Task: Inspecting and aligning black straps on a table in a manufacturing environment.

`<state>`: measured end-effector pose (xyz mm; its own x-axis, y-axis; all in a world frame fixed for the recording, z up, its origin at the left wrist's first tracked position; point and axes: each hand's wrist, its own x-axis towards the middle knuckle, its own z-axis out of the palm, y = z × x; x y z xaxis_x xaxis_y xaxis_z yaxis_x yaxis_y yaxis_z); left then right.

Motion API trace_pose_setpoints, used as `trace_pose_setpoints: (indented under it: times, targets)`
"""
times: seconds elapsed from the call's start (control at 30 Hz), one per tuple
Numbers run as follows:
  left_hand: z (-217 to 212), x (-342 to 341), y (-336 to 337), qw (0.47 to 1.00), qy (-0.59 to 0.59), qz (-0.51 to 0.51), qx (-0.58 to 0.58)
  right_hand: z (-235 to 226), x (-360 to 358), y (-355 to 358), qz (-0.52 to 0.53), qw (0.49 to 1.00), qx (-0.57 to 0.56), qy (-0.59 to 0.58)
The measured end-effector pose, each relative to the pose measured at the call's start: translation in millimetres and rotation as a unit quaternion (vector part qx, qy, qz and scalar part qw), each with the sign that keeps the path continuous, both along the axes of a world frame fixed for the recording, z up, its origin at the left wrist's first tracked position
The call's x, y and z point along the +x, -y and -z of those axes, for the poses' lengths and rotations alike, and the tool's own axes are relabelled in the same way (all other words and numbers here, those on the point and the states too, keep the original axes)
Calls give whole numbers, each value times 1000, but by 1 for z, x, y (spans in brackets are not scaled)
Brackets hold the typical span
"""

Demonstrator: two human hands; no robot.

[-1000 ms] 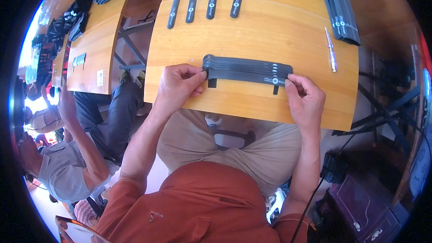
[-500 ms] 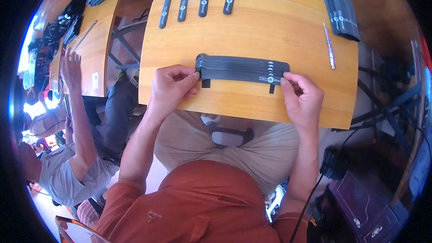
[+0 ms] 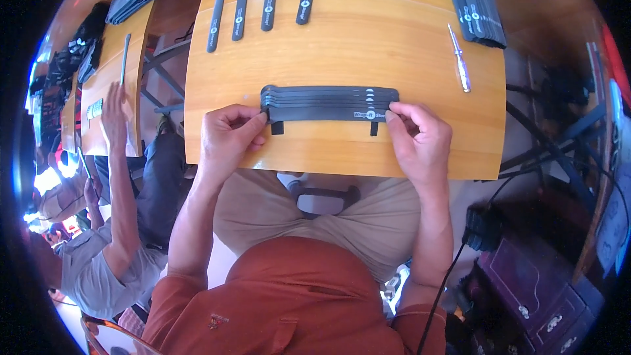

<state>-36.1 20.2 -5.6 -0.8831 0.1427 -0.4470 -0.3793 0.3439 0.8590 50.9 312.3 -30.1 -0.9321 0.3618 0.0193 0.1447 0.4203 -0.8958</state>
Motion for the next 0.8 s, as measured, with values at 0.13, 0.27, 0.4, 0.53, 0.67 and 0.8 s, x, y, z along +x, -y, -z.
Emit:
trace_pose_setpoints:
  times: [0.13, 0.27, 0.4, 0.53, 0.67, 0.8]
  targets:
    - [1, 0, -1, 1000, 1, -4, -3, 1, 1, -1, 1, 1000, 3, 7]
    - [0, 0, 1, 1000, 5, 0, -4, 4, 1, -2, -22, 999, 32, -15]
    - [-3, 1, 0, 1000, 9, -9, -19, 0, 0, 3, 6, 1000, -4, 4]
    - [0, 0, 0, 1000, 1, -2, -12, 0, 0, 1, 5, 1000, -11, 6]
    - [-1, 1, -1, 1000, -5, 1, -10, 3, 1, -1, -13, 1000, 24, -3]
    - [2, 1, 1, 1000, -8, 2, -4, 1, 1, 0, -15, 999, 39, -4]
